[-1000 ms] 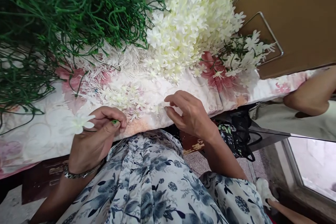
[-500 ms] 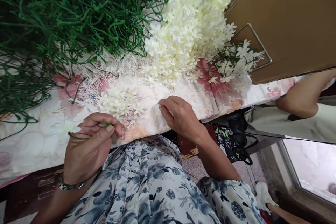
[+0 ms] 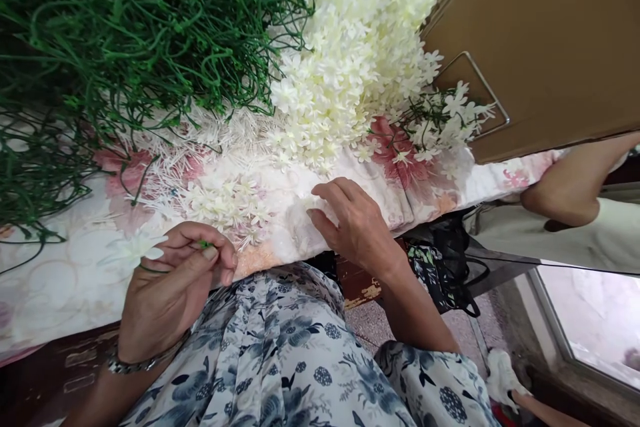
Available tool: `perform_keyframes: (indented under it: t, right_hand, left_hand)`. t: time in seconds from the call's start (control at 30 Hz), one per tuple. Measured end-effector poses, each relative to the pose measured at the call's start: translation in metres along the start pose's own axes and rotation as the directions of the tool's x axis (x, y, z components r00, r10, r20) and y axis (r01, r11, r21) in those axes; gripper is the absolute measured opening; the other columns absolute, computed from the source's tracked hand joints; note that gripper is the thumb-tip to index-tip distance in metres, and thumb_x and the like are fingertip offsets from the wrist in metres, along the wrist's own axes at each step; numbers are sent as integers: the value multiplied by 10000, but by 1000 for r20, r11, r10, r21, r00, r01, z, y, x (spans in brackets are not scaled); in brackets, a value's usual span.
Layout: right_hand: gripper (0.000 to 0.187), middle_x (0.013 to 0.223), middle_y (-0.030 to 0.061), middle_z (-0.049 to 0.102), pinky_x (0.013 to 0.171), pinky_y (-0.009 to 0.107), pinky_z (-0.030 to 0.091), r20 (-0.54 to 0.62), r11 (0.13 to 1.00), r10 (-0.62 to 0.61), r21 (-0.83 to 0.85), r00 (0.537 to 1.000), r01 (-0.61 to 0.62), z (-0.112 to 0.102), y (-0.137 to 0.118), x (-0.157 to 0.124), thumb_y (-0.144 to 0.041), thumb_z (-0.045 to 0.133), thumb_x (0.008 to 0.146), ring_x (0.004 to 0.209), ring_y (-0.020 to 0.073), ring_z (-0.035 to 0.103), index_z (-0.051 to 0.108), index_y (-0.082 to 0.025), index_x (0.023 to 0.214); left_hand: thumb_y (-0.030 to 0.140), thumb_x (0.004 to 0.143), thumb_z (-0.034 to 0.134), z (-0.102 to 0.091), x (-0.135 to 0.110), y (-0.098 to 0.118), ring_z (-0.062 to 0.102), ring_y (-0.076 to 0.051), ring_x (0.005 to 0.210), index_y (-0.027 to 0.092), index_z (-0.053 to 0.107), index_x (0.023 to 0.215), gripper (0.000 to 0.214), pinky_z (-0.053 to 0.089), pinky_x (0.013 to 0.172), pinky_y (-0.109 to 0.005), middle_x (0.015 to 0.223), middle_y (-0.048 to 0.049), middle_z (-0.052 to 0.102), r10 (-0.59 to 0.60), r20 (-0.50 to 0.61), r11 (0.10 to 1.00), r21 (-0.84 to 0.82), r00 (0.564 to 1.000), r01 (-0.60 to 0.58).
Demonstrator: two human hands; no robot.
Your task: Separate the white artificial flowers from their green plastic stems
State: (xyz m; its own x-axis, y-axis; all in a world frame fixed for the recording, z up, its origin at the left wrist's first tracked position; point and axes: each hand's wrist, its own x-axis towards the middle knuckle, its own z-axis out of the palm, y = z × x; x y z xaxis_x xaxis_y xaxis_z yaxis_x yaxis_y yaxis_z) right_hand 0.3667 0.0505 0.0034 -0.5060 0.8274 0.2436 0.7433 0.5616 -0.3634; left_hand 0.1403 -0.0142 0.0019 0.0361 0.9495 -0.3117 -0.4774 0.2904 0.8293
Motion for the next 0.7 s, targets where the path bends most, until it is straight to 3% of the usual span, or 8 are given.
perform_keyframes:
  t: [0.13,0.23,0.43,0.6,0.7]
  right_hand:
    - [221,902,79,578,718,291,485,-38,999,-18,-41,999,16,4,6,4,-157,503,827,821,165,557,555,-145,1041]
    - [282,981,92,573,761,289,487,4,996,-71,-58,997,71,6,10,9,-140,492,831,901,170,556,551,-158,1106]
    - [137,868,77,593,715,273,475,111,980,-151,-116,982,163,13,17,10,-200,481,866,820,160,550,609,-154,852]
    - [131,824,73,585,693,276,468,115,975,-163,-136,980,178,20,18,5,-199,475,869,782,161,541,596,-149,871]
    - [98,812,65,582,689,273,465,84,981,-158,-99,984,166,21,18,4,-173,489,856,772,156,541,585,-154,859]
  left_hand:
    - [129,779,571,0,0,0,551,-93,527,145,578,783,18,439,497,-207,665,-11,618,-11,-11,1000,13,1000,11]
    - [145,787,572,0,-1,-1,546,-91,533,146,581,776,15,434,501,-208,667,-11,612,-17,-1,999,27,1000,17]
    - [177,778,596,1,0,-2,552,-97,573,148,591,755,37,434,535,-214,664,-15,611,-15,-19,999,49,1000,16]
    - [197,731,639,3,1,-5,452,-73,479,156,596,758,65,316,427,-186,574,13,550,-84,-78,995,39,993,87]
    - [196,730,641,0,0,-9,421,-64,499,160,625,765,52,261,438,-186,572,19,514,-51,-96,996,67,994,57]
